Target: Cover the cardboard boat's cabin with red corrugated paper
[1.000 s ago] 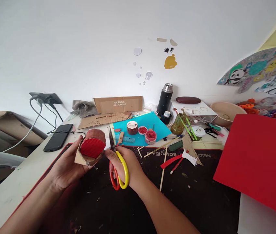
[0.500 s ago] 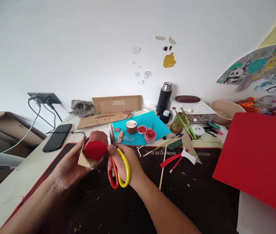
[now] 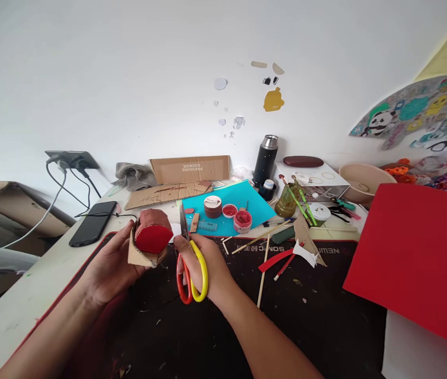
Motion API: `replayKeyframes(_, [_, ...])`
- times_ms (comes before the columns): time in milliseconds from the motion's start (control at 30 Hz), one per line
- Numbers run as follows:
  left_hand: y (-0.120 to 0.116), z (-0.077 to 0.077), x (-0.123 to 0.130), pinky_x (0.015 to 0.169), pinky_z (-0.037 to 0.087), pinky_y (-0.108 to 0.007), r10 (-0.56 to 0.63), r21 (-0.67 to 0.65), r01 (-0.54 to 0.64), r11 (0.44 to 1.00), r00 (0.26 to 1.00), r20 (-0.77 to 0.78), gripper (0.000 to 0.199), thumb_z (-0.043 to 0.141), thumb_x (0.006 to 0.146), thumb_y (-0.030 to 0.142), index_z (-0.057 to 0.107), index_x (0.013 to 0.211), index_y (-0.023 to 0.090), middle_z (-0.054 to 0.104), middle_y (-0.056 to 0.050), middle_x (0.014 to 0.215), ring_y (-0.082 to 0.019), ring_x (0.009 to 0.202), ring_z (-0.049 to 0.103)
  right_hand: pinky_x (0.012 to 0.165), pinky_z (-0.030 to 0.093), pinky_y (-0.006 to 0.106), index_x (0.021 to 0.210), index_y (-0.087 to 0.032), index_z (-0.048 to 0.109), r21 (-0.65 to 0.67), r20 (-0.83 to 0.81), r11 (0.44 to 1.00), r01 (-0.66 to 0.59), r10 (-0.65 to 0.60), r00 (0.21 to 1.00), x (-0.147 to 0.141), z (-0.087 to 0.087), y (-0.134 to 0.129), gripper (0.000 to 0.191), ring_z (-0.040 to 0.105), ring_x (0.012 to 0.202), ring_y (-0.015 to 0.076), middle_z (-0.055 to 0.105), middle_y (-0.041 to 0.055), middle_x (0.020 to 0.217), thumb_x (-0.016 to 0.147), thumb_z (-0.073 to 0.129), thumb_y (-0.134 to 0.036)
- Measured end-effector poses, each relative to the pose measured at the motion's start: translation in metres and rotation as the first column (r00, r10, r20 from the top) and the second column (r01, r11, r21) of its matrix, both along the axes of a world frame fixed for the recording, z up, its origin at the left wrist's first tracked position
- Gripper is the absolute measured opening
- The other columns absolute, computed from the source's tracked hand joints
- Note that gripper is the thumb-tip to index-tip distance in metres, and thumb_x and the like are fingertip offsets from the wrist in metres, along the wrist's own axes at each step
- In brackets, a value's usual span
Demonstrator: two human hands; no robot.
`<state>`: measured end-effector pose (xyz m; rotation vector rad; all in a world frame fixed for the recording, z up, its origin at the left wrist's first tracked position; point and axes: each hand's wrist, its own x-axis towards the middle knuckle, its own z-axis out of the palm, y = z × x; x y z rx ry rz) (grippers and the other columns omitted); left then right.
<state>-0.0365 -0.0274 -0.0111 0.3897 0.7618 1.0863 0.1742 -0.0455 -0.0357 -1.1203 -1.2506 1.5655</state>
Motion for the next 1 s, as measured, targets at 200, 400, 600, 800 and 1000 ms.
replayKeyframes(200, [0.000,-0.007,0.001,0.078,0.073,-0.037,0.161,0.171,-0.120,0.978,0.954,-0.252,0.052,0.100,0.077,0.043,0.082,0.119,0.019,0.087,-0.012,0.114,-0.032,0.094,0.085,0.051,0.045,0.028,0.078,-0.026,0.052,0.124,0.158,0.984,0.125,-0.143,0.977,0.009,0.008,0.001,0.069,0.059,0.050,0.0167,0.060,-0.0030,0.061,0.090,0.062,-0.093])
replayKeyframes(400, [-0.007,-0.002,0.011,0.082,0.071,-0.033,0.194,0.233,-0.124,0.965,0.932,-0.307,0.056,0.103,0.075,0.045,0.082,0.120,0.020,0.087,-0.009,0.110,-0.032,0.104,0.084,0.066,0.039,0.030,0.078,-0.025,0.056,0.275,0.336,0.956,0.097,-0.191,0.922,0.010,0.013,0.001,0.059,0.059,0.071,0.0207,0.065,0.0011,0.073,0.099,0.064,-0.079])
replayKeyframes(600, [-0.008,0.002,0.013,0.099,0.068,-0.040,0.188,0.275,-0.106,0.955,0.938,-0.292,0.071,0.106,0.070,0.043,0.079,0.131,0.020,0.087,-0.012,0.115,-0.037,0.117,0.082,0.065,0.036,0.031,0.076,-0.026,0.054,0.296,0.326,0.951,0.084,-0.184,0.927,0.011,0.010,0.000,0.058,0.053,0.067,0.0207,0.061,0.0006,0.070,0.103,0.061,-0.077])
replayKeyframes(800, [-0.008,0.010,0.004,0.099,0.066,-0.035,0.368,0.442,-0.217,0.870,0.883,-0.292,0.079,0.111,0.062,0.033,0.079,0.132,0.021,0.086,-0.013,0.123,-0.037,0.125,0.078,0.052,0.042,0.030,0.080,-0.027,0.056,0.187,0.183,0.973,0.139,-0.173,0.968,0.011,0.005,0.003,0.062,0.061,0.052,0.0206,0.058,-0.0015,0.062,0.097,0.062,-0.086])
replayKeyframes(1000, [-0.009,0.017,-0.003,0.096,0.069,-0.041,0.286,0.434,-0.164,0.886,0.930,-0.232,0.063,0.110,0.063,0.036,0.083,0.117,0.019,0.087,-0.013,0.117,-0.039,0.116,0.082,0.047,0.048,0.028,0.081,-0.025,0.055,0.113,0.082,0.987,0.118,-0.128,0.988,0.008,0.005,0.003,0.072,0.062,0.046,0.0164,0.062,-0.0014,0.063,0.091,0.059,-0.096])
